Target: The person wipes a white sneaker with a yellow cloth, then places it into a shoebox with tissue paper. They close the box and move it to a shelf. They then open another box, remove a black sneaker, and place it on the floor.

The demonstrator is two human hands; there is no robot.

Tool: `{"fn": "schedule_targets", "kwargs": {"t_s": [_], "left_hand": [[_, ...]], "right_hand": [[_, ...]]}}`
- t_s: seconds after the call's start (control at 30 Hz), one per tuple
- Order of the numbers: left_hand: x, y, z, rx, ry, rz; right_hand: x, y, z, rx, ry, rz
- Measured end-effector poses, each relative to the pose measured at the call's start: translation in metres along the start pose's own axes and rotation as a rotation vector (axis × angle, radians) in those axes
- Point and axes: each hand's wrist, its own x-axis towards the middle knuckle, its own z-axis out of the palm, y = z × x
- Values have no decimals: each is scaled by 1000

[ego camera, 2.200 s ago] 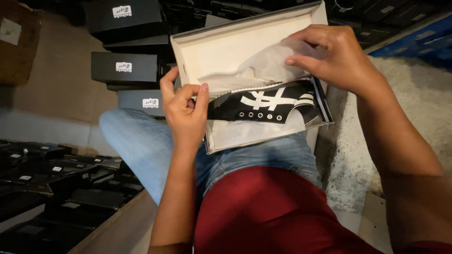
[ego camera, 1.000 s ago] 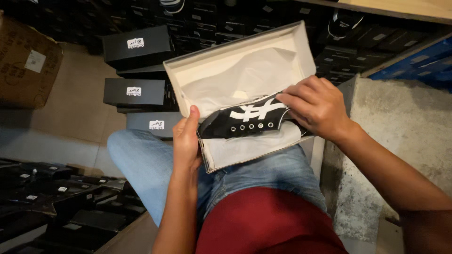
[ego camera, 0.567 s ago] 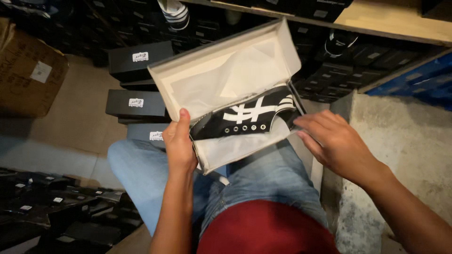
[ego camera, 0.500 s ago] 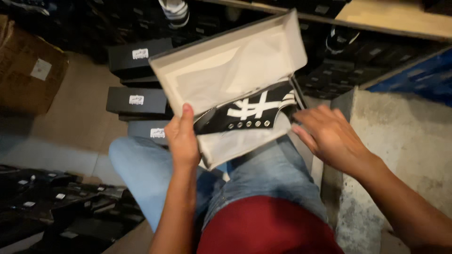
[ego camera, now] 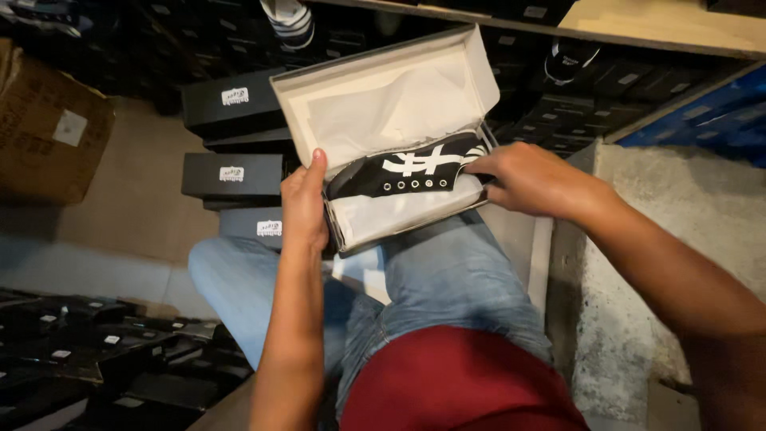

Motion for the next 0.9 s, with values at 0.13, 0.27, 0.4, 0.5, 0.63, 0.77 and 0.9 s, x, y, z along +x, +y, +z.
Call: {"fn": "schedule_targets", "kwargs": {"t_s": [0.13,0.27,0.4,0.5,0.63,0.77,0.9], "left_hand": [[-20,9,-5,229,-102,-42],[-50,18,-9,313,-188,-133],[-58,21,-11,124,-174,-178],[-52,13,-21,-44,-87,-311],[-58,9,-25,-150,16,-483],[-63,3,-22,-32,-63,-241],[-60,9,-16,155,-80,-143]], "right_hand": [[23,8,1,-123,-203,-31],[19,1,1,-259,-198,27],[-9,-3,0,-236,-5,-125],[-29,-2,11,-165,160,-192],[-49,0,19,51,147,-197],[-57,-3,-10,88,-164,17],[-43,-23,-22,124,136,-195]]}}
